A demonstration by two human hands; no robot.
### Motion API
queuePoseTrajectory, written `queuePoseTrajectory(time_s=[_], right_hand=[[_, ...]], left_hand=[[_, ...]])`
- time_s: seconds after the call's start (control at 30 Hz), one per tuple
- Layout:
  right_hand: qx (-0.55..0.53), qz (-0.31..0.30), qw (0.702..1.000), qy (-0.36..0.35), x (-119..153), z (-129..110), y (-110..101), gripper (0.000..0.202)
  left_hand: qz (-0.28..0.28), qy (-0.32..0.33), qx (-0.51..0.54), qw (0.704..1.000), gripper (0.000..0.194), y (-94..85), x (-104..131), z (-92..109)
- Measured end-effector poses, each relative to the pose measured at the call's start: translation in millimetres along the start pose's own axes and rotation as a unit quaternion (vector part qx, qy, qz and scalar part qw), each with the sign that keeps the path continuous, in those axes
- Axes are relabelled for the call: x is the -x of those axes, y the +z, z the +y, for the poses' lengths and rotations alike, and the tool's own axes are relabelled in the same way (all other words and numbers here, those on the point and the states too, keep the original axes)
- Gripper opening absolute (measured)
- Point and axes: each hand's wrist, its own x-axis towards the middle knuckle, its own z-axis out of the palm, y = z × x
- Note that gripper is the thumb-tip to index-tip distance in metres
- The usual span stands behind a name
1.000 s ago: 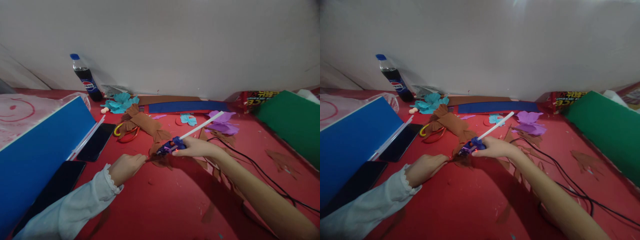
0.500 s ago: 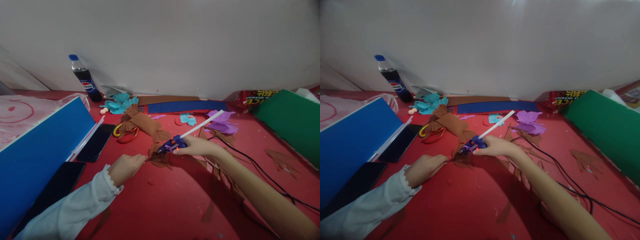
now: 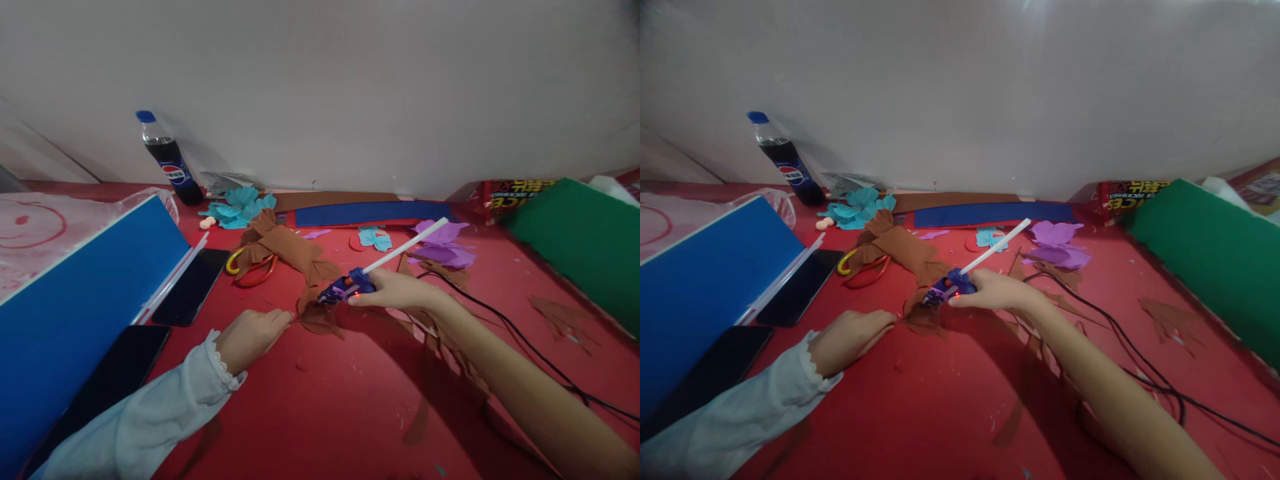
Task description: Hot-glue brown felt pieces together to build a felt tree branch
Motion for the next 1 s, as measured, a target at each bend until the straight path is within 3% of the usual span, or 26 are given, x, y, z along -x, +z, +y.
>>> queuePoseTrajectory(time_s=[0.17, 1.0], right_hand=[[0.014, 0.007, 0.999, 0.032, 0.7, 1.2, -1.0, 0.049], [0.026, 0.007, 0.998, 0.062, -3.1, 21.9, -5.6, 0.056]], left_hand=[[0.006, -0.004, 0.009, 1.000, 0.026, 1.6, 0.8, -0.2], [0.010, 0.000, -0.004, 1.000, 0.028, -1.0, -0.4, 0.7]])
